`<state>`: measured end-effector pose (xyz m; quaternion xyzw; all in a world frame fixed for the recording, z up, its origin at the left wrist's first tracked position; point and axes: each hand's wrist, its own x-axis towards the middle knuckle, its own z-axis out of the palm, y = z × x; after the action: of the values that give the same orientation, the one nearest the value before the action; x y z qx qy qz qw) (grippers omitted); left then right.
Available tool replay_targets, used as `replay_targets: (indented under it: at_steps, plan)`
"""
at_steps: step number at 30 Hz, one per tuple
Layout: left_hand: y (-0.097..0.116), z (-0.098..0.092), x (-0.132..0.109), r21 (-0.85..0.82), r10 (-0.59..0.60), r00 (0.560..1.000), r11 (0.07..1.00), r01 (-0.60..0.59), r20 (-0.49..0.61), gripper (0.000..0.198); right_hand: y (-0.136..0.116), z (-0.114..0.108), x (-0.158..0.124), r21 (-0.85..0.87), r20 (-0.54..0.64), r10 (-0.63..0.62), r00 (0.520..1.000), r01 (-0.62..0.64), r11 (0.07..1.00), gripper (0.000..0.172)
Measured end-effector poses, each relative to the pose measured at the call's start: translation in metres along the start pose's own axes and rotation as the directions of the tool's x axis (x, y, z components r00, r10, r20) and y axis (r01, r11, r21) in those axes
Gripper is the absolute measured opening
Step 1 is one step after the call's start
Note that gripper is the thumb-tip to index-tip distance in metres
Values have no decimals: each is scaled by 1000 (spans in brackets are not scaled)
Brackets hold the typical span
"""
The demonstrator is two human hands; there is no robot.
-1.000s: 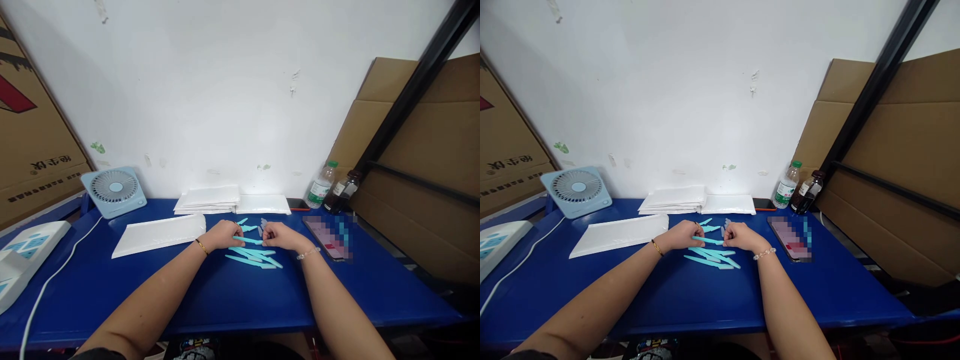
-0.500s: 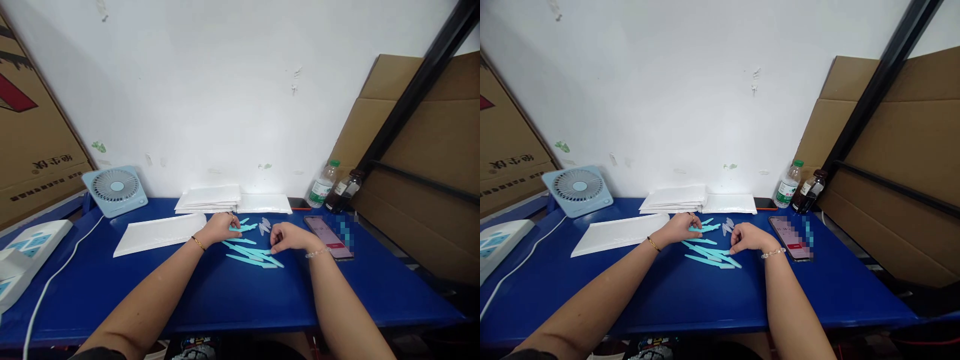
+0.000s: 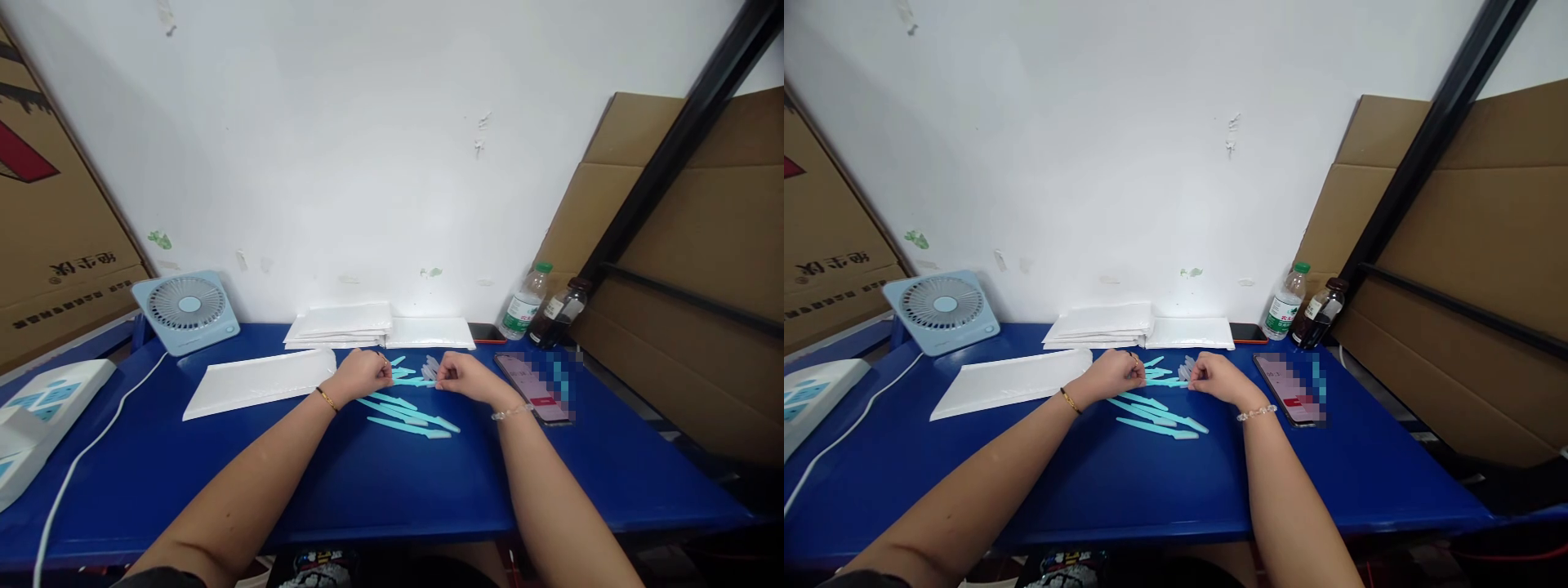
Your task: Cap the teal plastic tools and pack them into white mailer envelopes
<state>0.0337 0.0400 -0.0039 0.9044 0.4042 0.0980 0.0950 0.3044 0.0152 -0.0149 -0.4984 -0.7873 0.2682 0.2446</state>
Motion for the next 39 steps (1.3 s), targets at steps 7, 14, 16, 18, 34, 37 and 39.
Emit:
replay_targets:
  at_steps: [7, 14, 16, 18, 34, 37, 39]
  plan:
    - [-6, -13, -7, -58, -34, 998, 998, 30, -55, 22, -2, -6, -1, -90, -116, 18, 993, -29, 995, 17]
    - [2, -6, -8, -71, 18, 980, 997, -4, 199, 15, -7, 6, 0, -27, -28, -6, 1000, 5, 1000, 18]
    - [2, -4, -7, -66, 6, 981, 998, 7, 195, 14, -8, 7, 0, -16, 2, -10, 1000, 10, 1000, 18]
    - [0, -2, -6, -51, -9, 988, 999, 17, 156, 13, -9, 4, -1, -16, 24, 9, 1000, -9, 1000, 18]
    - [16, 6, -7, -156, 126, 981, 982, -103, 144, 17, -28, 9, -14, -127, 353, 87, 932, -44, 991, 7]
    - [18, 6, -7, -143, 92, 985, 987, -72, 143, 21, -31, 6, -14, -92, 297, 58, 953, -32, 995, 7]
    - [20, 5, -7, -143, 89, 986, 987, -69, 141, 31, -32, 4, -14, -68, 243, 49, 969, -34, 997, 9]
